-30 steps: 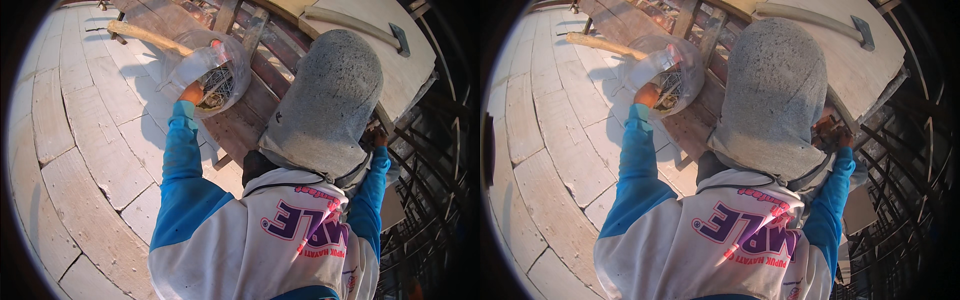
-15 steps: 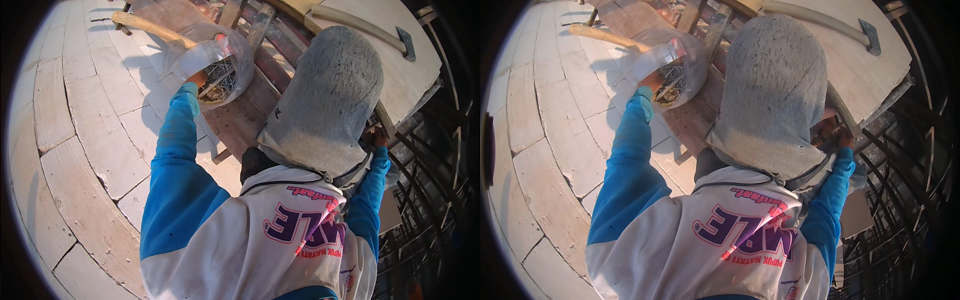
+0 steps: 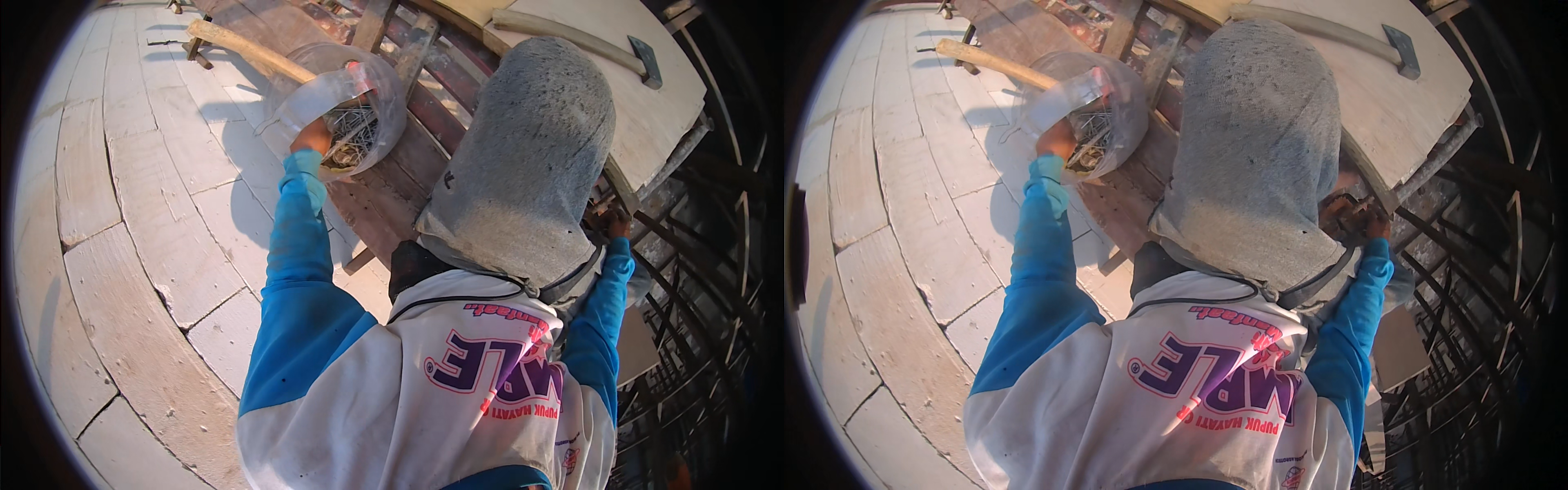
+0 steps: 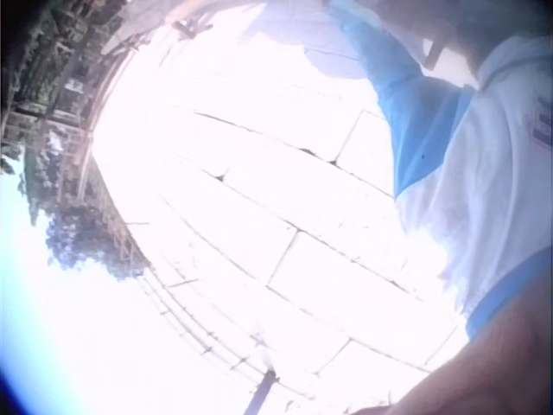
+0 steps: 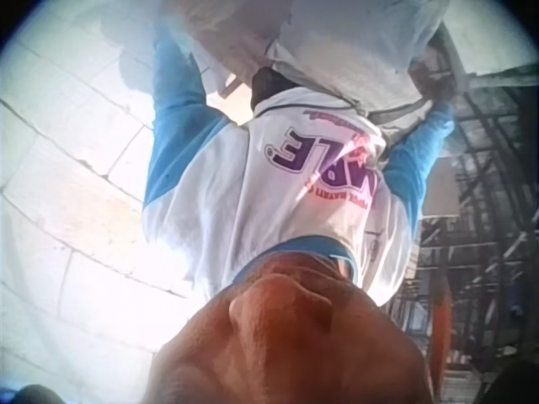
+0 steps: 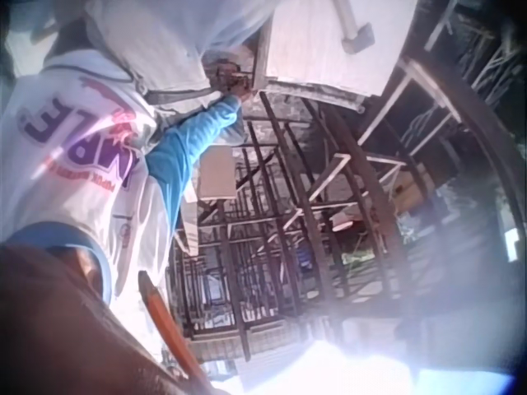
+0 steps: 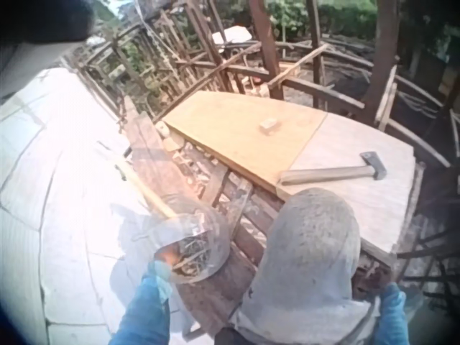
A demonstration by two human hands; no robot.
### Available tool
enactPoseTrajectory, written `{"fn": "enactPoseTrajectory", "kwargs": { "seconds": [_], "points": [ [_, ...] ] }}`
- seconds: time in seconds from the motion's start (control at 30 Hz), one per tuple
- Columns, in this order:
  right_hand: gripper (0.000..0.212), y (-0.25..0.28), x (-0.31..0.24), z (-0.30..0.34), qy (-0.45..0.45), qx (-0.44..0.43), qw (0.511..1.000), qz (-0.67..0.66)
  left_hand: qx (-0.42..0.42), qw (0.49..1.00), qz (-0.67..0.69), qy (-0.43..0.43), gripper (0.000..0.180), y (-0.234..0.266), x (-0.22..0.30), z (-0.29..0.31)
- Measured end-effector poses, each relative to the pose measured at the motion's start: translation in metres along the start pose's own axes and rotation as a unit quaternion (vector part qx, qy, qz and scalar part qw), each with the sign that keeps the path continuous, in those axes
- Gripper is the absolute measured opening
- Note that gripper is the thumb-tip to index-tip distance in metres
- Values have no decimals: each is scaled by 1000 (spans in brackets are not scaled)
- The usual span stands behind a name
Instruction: The person fits wooden panels together on a frame, using a hatchet to trim the edges and a pencil to mark the boards for cutting, then reaches into a bucket for nails.
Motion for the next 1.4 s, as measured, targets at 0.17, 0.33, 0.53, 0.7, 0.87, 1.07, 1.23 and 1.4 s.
{"fn": "enactPoseTrajectory", "kwargs": {
  "seconds": [0.17, 0.33, 0.53, 0.7, 0.87, 1.07, 1.23, 1.4],
  "points": [
    [34, 1, -7, 0, 57, 47, 990, 119, 50, 998, 45, -4, 28, 4, 0, 6],
    [38, 9, -8, 10, 73, 99, 975, 187, -48, 997, 63, 11, 34, 5, 7, 4],
    [35, 21, 26, -22, 100, 127, 962, 220, -2, 993, 103, -56, 27, 11, 38, 1],
    [32, 9, 10, 0, -18, 79, 994, 69, 3, 994, 92, -58, 27, 2, 32, -12],
    [33, 6, -21, 25, 58, 77, 989, 114, -90, 996, 24, 15, 38, -2, 17, -14],
    [33, 3, -22, 23, 67, 59, 988, 126, -73, 997, 28, 13, 38, -13, 11, -28],
    [33, 1, -14, 19, -6, 37, 999, 22, -33, 999, -21, -8, 30, -22, 6, -29],
    [33, 10, 12, -9, 190, 95, 960, 180, 50, 999, -9, 4, 29, -10, 15, -17]
  ]
}}
Point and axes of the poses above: each hand's wrist, its own z-axis away from the middle knuckle, its own y-axis out of the back of the hand, x = y × z, the point moved 4 cm from there along -z, towards the middle knuckle, and after that the axes turned 1 degree about z, right-handed, at the moved point
